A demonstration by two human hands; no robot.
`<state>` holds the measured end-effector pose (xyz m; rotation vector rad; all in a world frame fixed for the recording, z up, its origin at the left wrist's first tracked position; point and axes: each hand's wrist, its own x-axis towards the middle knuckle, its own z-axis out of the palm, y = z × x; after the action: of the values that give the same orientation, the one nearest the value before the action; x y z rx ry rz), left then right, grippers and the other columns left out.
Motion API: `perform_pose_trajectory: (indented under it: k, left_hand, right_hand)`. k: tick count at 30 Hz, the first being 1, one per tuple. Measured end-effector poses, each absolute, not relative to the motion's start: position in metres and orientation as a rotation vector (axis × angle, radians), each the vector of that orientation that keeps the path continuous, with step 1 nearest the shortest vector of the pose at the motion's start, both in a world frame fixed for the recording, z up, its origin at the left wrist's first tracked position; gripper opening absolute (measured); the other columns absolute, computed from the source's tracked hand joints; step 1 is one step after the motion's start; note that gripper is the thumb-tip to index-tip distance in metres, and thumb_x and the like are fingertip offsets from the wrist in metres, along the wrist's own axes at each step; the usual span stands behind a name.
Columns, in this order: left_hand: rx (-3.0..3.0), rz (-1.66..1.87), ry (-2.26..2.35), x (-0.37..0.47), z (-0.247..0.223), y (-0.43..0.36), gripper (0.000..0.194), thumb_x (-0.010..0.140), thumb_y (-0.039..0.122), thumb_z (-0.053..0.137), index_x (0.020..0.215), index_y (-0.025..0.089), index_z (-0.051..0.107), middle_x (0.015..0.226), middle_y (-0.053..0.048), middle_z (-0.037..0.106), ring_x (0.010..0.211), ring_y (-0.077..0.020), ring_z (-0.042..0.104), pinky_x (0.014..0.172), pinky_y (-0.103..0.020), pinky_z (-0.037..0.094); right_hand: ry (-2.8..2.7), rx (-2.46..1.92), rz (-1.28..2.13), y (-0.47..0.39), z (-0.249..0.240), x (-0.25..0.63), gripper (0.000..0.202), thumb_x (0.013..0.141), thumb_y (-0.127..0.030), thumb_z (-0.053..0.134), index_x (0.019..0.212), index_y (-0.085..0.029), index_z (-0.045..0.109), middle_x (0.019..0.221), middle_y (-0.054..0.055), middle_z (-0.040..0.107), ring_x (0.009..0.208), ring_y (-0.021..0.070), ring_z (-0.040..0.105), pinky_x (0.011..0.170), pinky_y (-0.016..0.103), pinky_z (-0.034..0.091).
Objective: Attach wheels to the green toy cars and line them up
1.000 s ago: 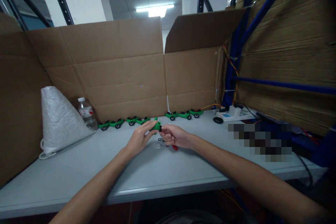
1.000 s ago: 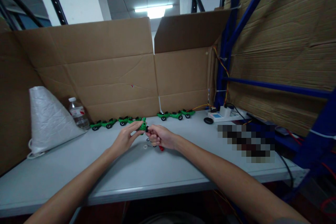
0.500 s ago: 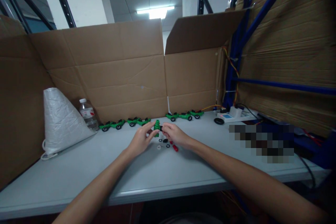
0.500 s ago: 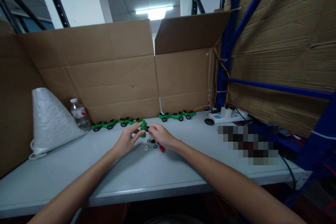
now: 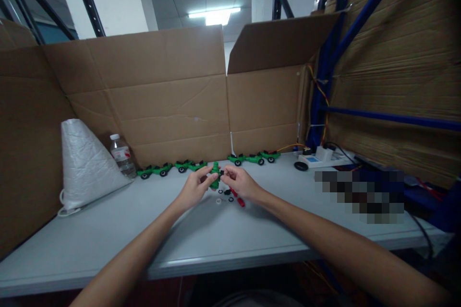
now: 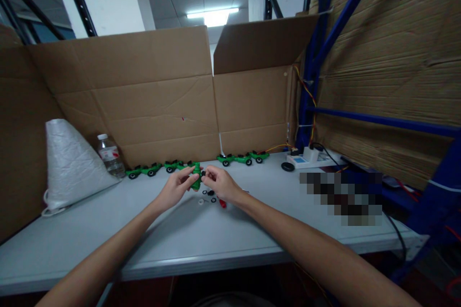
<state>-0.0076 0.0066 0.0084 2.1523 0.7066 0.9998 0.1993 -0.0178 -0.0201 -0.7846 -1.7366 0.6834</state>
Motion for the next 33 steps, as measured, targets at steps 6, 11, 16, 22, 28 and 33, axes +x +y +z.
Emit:
perform_pose_trajectory:
  k: [6,11,16,22,28,33]
  left_hand:
    - [2.037,0.764,0.681,-0.014,0.009,0.012,0.050,0.098,0.060,0.060,0.105,0.012,0.073,0.079,-0.005,0.069,0.063,-0.0130,0.058,0.056,-0.023,0.040]
    - [1.823,0.747,0.659,-0.011,0.000,0.014,0.052,0.094,0.063,0.063,0.107,0.013,0.072,0.081,-0.004,0.067,0.062,-0.0116,0.058,0.058,-0.022,0.041]
    - [1.736,0.827,0.676,-0.006,-0.005,0.015,0.054,0.089,0.066,0.068,0.107,0.015,0.068,0.082,-0.003,0.064,0.063,-0.0116,0.060,0.057,-0.022,0.047]
    - [1.896,0.919,0.729,-0.008,0.000,0.015,0.046,0.084,0.059,0.077,0.098,0.018,0.061,0.092,-0.002,0.060,0.073,-0.0139,0.062,0.054,-0.021,0.052]
    - [1.932,1.130,0.885,-0.014,-0.001,0.025,0.042,0.088,0.058,0.070,0.094,0.019,0.060,0.086,-0.002,0.062,0.072,-0.0149,0.060,0.051,-0.022,0.052]
    - [1.845,1.244,0.990,-0.021,0.003,0.032,0.047,0.088,0.063,0.067,0.098,0.017,0.062,0.094,-0.009,0.071,0.075,-0.0178,0.064,0.047,-0.021,0.048]
  right_hand:
    - [-2.034,-0.926,0.169,-0.029,-0.017,0.209,0.014,0.093,-0.024,0.060,0.082,-0.022,0.051,0.077,-0.001,0.056,0.068,0.0143,0.049,0.066,0.027,0.036]
    - [-2.082,-0.971,0.055,-0.028,-0.018,0.208,0.012,0.097,-0.024,0.057,0.087,-0.022,0.051,0.079,-0.001,0.057,0.069,0.0151,0.051,0.067,0.026,0.037]
    - [-2.066,-1.007,0.059,-0.023,-0.020,0.207,0.014,0.103,-0.028,0.052,0.091,-0.023,0.052,0.080,-0.001,0.057,0.071,0.0162,0.052,0.069,0.027,0.038]
    - [-2.154,-0.901,0.058,-0.025,-0.018,0.208,0.016,0.109,-0.032,0.046,0.107,-0.022,0.057,0.099,0.005,0.064,0.087,0.0188,0.059,0.081,0.029,0.045]
    - [-2.227,-0.862,0.089,-0.028,-0.019,0.206,0.025,0.108,-0.027,0.046,0.129,-0.021,0.058,0.112,0.008,0.068,0.098,0.0200,0.062,0.091,0.031,0.047]
    - [-2.269,-0.901,0.085,-0.027,-0.020,0.207,0.015,0.105,-0.027,0.054,0.114,-0.020,0.065,0.095,0.005,0.067,0.089,0.0192,0.061,0.086,0.030,0.044]
